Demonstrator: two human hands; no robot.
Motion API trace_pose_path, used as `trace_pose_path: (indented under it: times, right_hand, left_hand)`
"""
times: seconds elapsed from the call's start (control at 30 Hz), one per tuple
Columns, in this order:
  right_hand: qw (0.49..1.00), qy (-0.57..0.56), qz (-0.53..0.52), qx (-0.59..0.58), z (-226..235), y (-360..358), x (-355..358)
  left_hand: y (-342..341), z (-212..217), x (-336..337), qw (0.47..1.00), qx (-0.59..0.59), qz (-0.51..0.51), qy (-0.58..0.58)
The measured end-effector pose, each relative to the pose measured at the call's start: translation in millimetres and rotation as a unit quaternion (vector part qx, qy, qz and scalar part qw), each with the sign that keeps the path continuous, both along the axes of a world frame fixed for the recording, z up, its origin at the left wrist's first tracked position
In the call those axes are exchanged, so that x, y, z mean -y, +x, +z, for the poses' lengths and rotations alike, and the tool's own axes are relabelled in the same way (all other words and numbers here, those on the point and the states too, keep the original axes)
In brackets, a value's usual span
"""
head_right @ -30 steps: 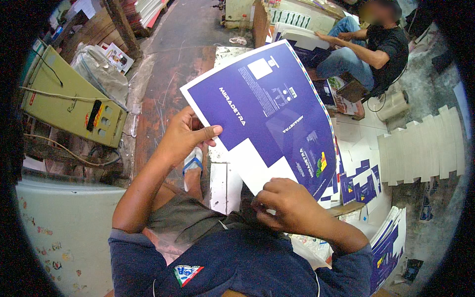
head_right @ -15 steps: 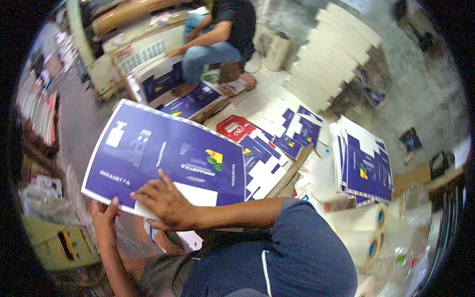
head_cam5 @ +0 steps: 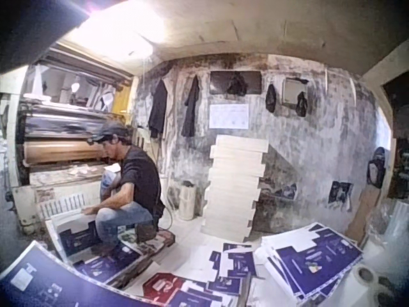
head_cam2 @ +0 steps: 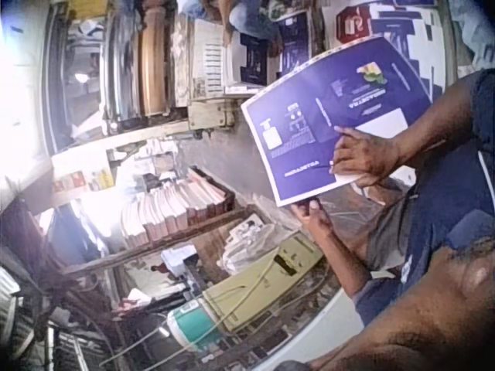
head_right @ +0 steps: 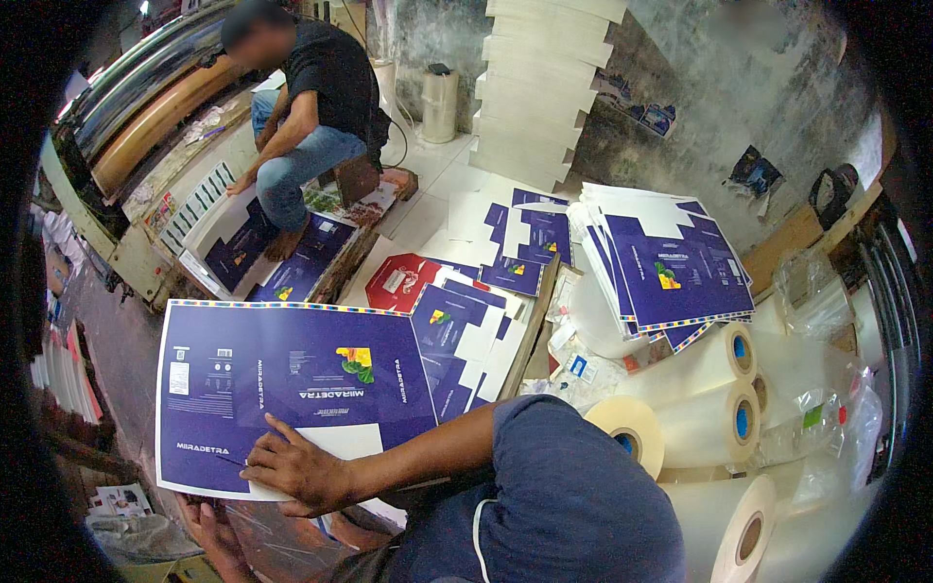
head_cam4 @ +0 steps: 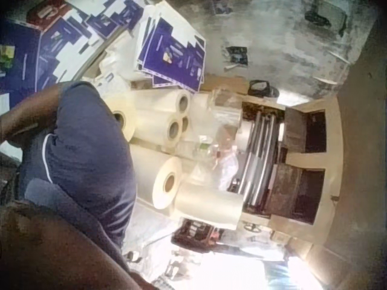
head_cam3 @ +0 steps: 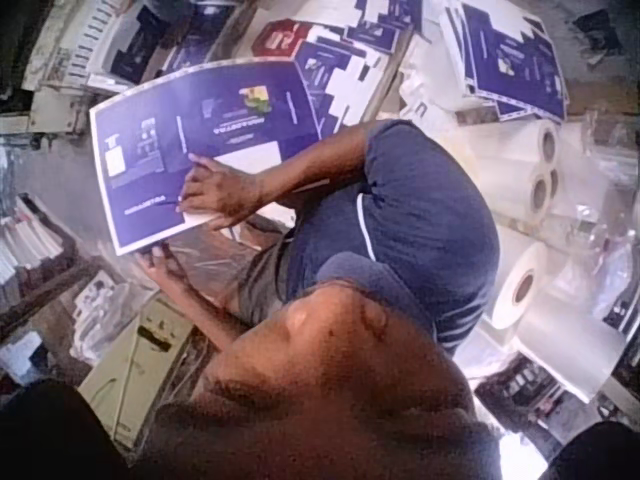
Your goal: The person folds large, flat, purple printed cardboard sheets into box shapes. They use a small metal tool to crease the fold lines and then fold the flaps inward to form the box structure. The person handles the sheets one at a time, stacking the finished boxes on the floor.
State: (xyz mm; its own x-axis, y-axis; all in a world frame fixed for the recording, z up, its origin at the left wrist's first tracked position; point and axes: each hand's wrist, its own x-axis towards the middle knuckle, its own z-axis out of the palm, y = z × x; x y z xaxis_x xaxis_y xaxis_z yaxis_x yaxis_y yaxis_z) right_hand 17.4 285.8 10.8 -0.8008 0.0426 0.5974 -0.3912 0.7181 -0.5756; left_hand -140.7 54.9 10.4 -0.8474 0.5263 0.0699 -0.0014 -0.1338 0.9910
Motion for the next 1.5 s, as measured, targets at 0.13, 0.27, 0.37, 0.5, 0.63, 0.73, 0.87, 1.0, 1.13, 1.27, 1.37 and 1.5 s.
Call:
trace_pose_path:
  times: [0.13, 0.27, 0.37, 0.5, 0.63, 0.73, 0.87, 1.0, 1.13, 1.27, 1.37, 1.5]
  right_hand:
    - [1.0, -0.001, -0.001, 0.009, -3.6, -1.4, 0.2]
    - [1.0, -0.007, -0.009, -0.001, -6.0, -1.8, -1.4]
    - [1.0, -0.02, -0.012, -0.002, -5.0, -2.4, -1.5]
    - [0.999, -0.035, -0.009, 0.001, -5.0, -2.0, -5.5]
    - [0.999, -0.033, -0.01, 0.014, -4.6, -3.6, -7.6]
    - [1.0, -0.02, -0.004, 0.015, -8.0, -10.4, -5.1]
    - [1.0, -0.013, -0.024, -0.003, -4.9, -18.4, -7.5]
    - [0.998, 0.022, -0.06, 0.025, 4.3, -17.8, -1.3]
    - [0.998, 0.036, -0.052, 0.023, 7.8, -17.9, 3.9]
    - [0.997, 0.05, -0.046, 0.031, 7.6, -19.0, 1.8]
    - [0.997, 0.062, -0.048, 0.028, 7.6, -19.4, 0.2]
    - [0.996, 0.073, -0.045, 0.034, 8.6, -18.9, -0.6]
  left_hand:
    - [-0.6, 2.4, -1.9, 0.997, -0.061, -0.002, -0.054]
    - [-1.9, -5.3, 6.4, 0.988, -0.083, 0.017, -0.132]
    - [-1.4, -13.8, 10.5, 0.979, -0.127, 0.006, -0.157]
    - [6.1, -12.1, 7.4, 0.977, -0.105, 0.004, -0.187]
    - [-0.3, -27.4, 12.1, 0.96, -0.173, -0.005, -0.22]
    - [16.8, 1.3, -2.0, 0.935, -0.165, 0.0, -0.314]
    - [10.6, 2.3, -14.1, 0.867, -0.31, -0.001, -0.389]
    - [8.0, 38.1, -35.0, 0.909, -0.319, -0.065, -0.261]
    - [11.1, 28.7, -28.2, 0.897, -0.356, -0.048, -0.256]
    - [12.8, 28.2, -31.0, 0.916, -0.328, -0.036, -0.228]
    - [7.6, 23.9, -31.3, 0.912, -0.355, -0.033, -0.205]
    - [3.4, 20.1, -32.9, 0.931, -0.33, -0.014, -0.153]
